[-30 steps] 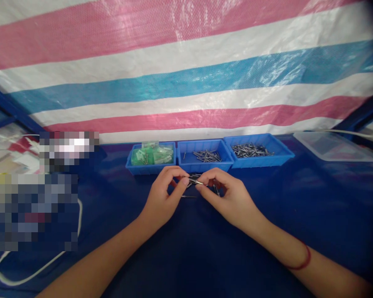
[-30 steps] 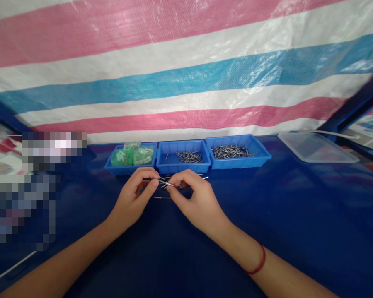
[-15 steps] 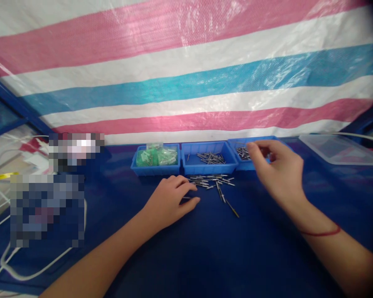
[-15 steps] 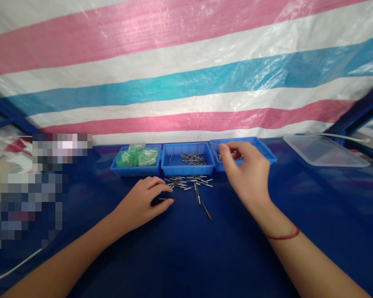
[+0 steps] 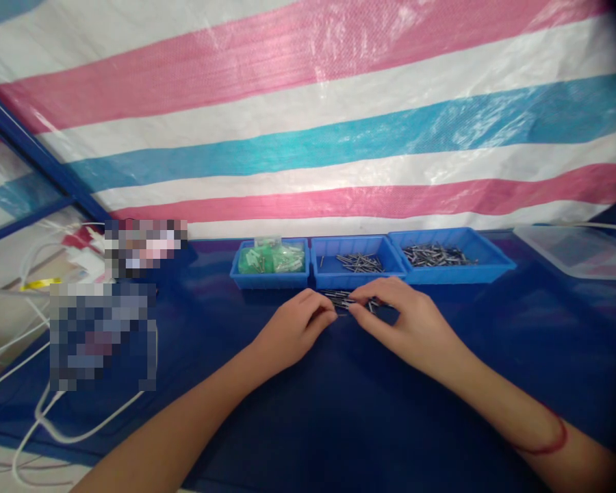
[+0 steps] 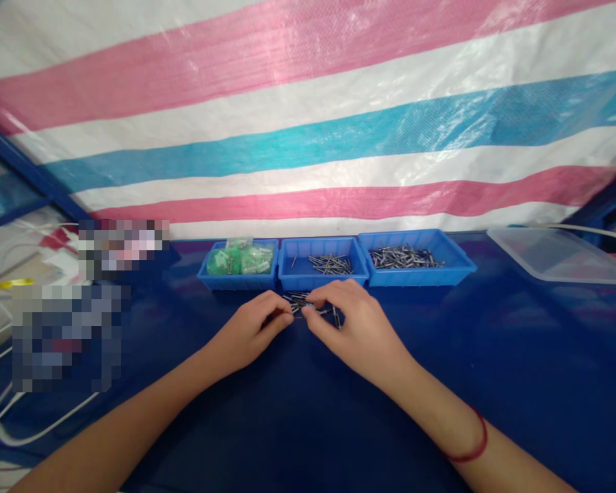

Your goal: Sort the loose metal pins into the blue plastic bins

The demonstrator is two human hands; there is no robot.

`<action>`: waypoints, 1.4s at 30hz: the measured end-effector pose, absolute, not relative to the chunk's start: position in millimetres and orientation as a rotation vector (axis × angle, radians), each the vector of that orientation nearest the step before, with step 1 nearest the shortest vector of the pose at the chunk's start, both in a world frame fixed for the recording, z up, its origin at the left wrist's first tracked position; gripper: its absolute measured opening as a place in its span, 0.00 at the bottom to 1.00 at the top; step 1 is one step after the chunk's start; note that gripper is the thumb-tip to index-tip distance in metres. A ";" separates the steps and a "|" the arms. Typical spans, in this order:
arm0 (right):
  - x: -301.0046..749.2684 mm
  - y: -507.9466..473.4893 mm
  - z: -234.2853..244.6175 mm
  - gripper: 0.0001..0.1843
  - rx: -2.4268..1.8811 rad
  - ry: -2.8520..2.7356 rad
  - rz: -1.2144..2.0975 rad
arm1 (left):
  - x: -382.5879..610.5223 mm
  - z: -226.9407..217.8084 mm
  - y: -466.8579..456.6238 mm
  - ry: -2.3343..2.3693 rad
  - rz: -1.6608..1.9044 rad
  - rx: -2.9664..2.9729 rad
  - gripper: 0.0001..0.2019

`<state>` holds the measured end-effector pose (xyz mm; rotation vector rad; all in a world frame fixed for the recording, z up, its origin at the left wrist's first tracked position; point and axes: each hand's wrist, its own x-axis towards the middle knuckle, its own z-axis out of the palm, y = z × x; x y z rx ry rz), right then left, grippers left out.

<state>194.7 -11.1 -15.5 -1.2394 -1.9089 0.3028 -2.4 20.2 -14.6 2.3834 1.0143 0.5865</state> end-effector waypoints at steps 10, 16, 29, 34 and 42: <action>179.6 -19.1 -20.2 0.08 -1.191 -1.644 0.768 | 9.1 -18.4 8.3 0.856 0.780 1.509 0.14; 180.5 -19.9 -20.6 0.07 -1.236 -1.647 0.662 | 7.7 -17.1 7.6 0.876 0.717 1.600 0.14; 183.9 -18.7 -16.0 0.03 -1.136 -1.710 0.591 | 4.0 -21.8 12.1 0.969 0.862 1.784 0.11; 186.4 -17.0 -14.1 0.06 -1.113 -1.862 0.615 | 1.3 -15.0 11.5 0.969 0.903 1.875 0.11; 225.4 6.1 -14.7 0.11 -1.382 -1.373 0.521 | -6.4 -19.0 22.1 0.966 0.692 2.536 0.13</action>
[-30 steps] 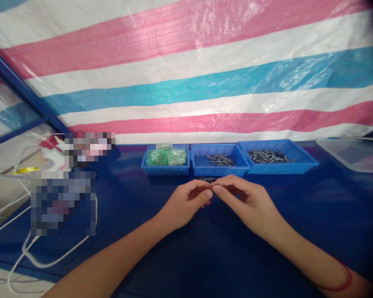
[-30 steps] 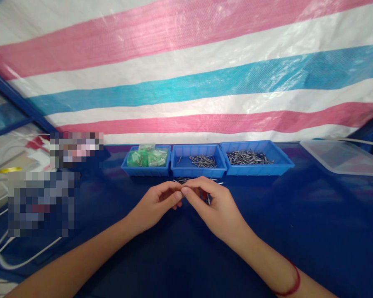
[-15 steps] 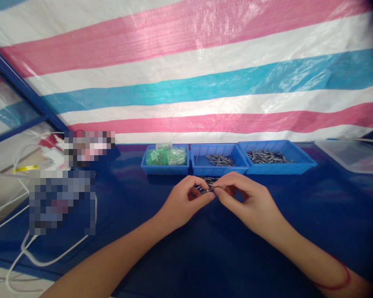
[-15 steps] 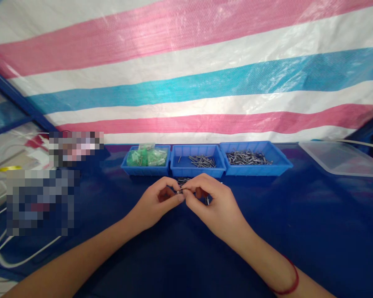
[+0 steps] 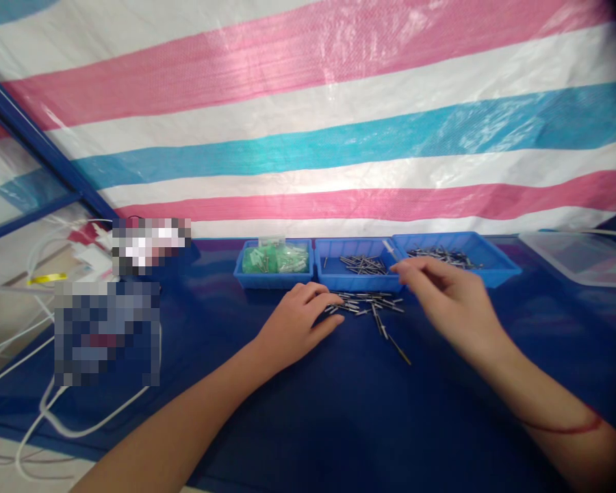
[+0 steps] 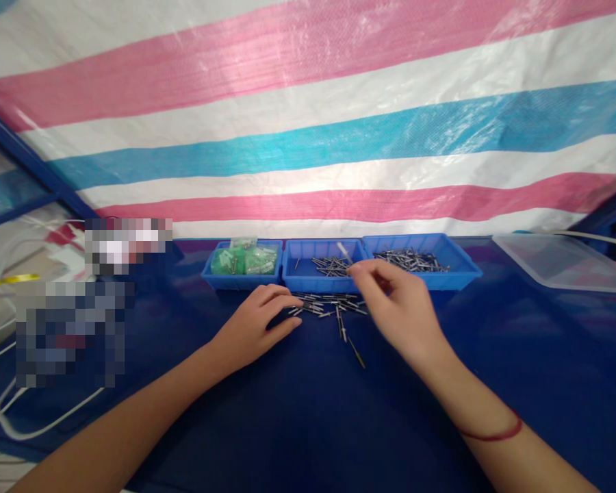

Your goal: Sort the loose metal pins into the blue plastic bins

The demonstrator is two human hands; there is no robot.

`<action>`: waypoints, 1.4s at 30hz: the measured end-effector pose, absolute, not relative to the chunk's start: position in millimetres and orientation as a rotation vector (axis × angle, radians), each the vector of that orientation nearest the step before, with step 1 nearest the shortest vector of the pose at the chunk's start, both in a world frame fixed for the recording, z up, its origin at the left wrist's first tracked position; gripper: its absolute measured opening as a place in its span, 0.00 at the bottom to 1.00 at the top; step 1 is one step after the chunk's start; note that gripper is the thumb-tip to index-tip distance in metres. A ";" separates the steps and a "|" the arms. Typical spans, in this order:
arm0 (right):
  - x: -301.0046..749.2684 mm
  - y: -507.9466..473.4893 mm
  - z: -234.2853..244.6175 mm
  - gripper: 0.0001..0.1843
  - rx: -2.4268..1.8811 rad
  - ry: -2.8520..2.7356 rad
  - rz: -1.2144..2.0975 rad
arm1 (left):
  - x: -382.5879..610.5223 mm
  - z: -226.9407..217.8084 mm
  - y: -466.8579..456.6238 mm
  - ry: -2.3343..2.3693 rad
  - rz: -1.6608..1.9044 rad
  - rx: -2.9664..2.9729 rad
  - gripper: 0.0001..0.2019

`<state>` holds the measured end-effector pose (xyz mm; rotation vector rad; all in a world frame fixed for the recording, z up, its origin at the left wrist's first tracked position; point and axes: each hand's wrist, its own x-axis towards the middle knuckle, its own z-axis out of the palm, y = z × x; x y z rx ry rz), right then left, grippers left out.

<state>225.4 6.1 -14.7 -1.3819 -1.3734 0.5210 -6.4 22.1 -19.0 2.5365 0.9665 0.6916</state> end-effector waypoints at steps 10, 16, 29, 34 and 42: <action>245.8 22.0 -13.9 0.14 -1.281 -0.821 0.863 | -9.1 -25.9 28.8 1.008 0.451 2.721 0.13; 217.5 6.4 -16.9 0.14 -1.464 -1.362 0.741 | -9.6 -28.7 30.0 1.013 0.492 2.721 0.12; 195.8 -4.9 -24.0 0.12 -1.408 -1.953 0.507 | -11.8 -26.7 32.0 1.094 0.563 2.712 0.13; 188.5 -7.1 -32.9 0.15 -1.413 -1.939 0.427 | -7.8 -22.7 26.4 1.051 0.873 2.462 0.13; 187.5 -6.9 -30.6 0.13 -1.339 -1.671 0.743 | 1.8 -21.7 17.1 1.014 1.041 2.174 0.09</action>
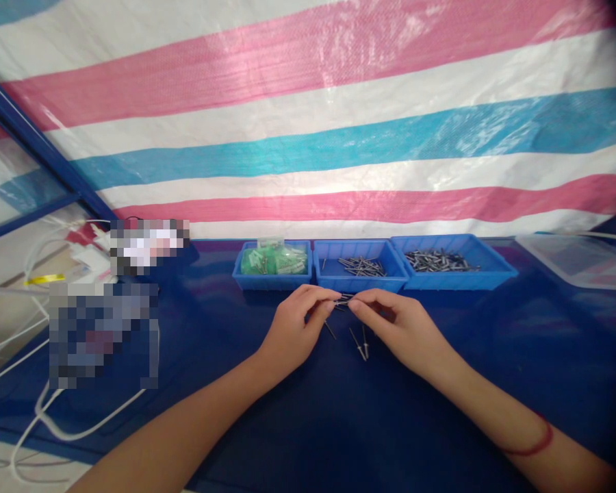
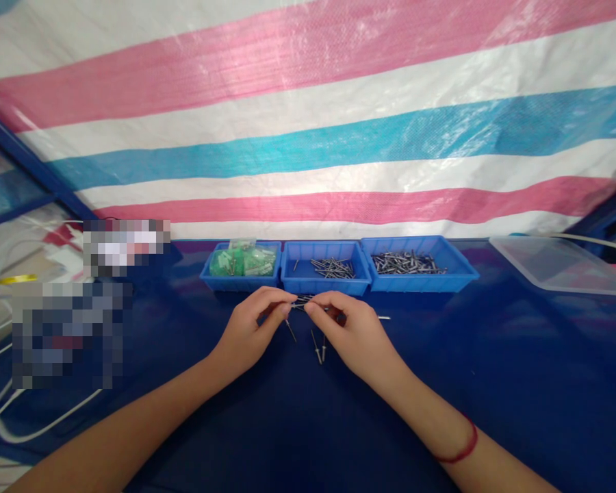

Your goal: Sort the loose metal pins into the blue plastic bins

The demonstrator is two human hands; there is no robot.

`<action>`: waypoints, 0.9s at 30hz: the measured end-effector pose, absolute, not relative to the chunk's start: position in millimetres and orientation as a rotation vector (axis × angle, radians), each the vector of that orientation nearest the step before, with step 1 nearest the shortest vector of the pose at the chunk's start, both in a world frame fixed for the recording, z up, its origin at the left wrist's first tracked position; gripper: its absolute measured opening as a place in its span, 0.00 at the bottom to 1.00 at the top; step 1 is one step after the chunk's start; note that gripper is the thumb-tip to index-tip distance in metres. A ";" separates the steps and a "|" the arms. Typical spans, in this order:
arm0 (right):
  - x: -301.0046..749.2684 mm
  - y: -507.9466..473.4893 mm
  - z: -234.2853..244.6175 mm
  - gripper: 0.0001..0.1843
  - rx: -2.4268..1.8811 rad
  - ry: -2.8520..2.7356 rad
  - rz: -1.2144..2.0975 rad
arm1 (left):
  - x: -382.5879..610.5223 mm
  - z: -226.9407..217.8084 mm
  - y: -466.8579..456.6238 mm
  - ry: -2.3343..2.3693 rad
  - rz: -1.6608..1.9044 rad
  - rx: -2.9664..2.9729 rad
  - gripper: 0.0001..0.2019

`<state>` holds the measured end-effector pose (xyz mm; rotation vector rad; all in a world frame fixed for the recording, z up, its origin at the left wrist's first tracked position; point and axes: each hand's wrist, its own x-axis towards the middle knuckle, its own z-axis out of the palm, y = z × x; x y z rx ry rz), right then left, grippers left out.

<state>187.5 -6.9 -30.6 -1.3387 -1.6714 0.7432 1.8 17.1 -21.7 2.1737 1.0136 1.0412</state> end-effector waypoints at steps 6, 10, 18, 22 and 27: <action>187.2 -9.3 -29.4 0.11 -1.281 -1.611 0.734 | 6.1 -27.0 14.1 1.017 0.888 2.131 0.10; 185.6 -13.0 -27.3 0.10 -1.249 -1.638 0.669 | 8.2 -25.1 11.4 0.985 0.827 2.139 0.09; 184.9 -14.4 -23.1 0.07 -1.197 -1.742 0.590 | 8.9 -27.6 11.8 0.918 0.879 2.086 0.08; 183.2 -18.5 -17.9 0.06 -1.138 -1.821 0.502 | 8.9 -27.1 12.9 0.904 0.921 2.041 0.07; 183.3 -21.2 -13.3 0.07 -1.113 -1.802 0.432 | 4.7 -23.0 14.9 0.875 0.986 2.013 0.05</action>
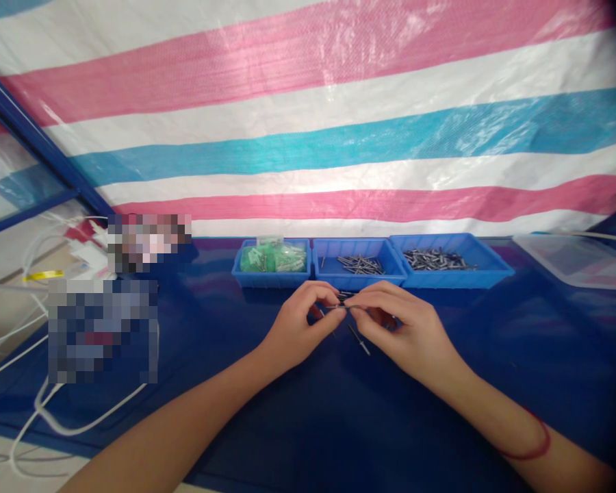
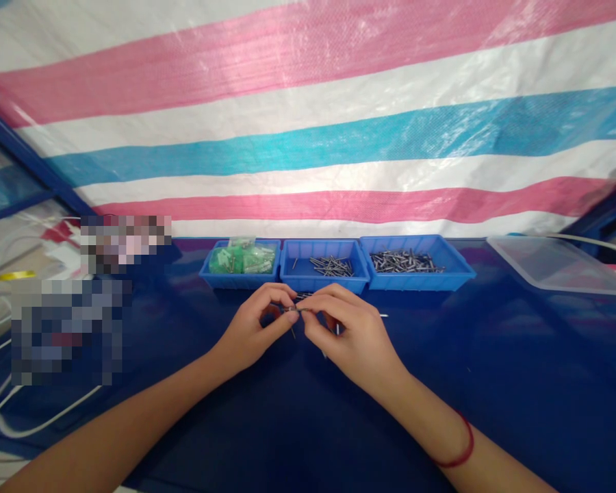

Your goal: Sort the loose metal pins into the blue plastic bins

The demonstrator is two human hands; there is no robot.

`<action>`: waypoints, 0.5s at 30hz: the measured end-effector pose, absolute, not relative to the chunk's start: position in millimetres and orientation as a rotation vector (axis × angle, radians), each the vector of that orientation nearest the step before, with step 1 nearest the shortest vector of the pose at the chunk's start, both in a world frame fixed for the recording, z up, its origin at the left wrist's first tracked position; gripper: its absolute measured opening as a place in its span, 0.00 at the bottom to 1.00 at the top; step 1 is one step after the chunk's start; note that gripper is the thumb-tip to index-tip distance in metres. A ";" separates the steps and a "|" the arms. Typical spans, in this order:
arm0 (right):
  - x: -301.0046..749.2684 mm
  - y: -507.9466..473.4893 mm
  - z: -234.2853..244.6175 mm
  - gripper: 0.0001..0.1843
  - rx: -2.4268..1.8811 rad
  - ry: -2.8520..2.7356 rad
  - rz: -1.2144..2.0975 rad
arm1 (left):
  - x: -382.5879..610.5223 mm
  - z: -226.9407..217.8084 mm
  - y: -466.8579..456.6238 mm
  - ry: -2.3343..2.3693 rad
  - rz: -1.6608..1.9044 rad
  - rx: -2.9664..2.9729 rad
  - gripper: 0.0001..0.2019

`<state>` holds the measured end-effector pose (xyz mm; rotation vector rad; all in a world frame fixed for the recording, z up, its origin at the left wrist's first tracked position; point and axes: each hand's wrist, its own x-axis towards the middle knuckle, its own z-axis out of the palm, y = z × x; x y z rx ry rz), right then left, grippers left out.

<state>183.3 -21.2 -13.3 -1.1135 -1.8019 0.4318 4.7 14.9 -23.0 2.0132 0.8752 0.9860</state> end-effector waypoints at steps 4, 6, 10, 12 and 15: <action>184.8 -19.7 -13.3 0.09 -1.111 -1.824 0.406 | 3.3 -20.7 15.0 0.841 1.047 2.008 0.05; 185.0 -19.0 -13.8 0.09 -1.109 -1.845 0.408 | 4.0 -20.4 14.2 0.837 1.075 2.006 0.05; 184.8 -16.3 -17.8 0.09 -1.137 -1.860 0.519 | 4.0 -18.1 13.3 0.871 1.059 2.031 0.07; 186.7 -12.7 -20.9 0.10 -1.182 -1.781 0.623 | 1.2 -13.2 14.4 0.931 1.003 2.072 0.09; 196.0 -3.5 -22.9 0.12 -1.272 -1.461 0.814 | -7.0 0.0 17.8 1.038 0.866 2.218 0.11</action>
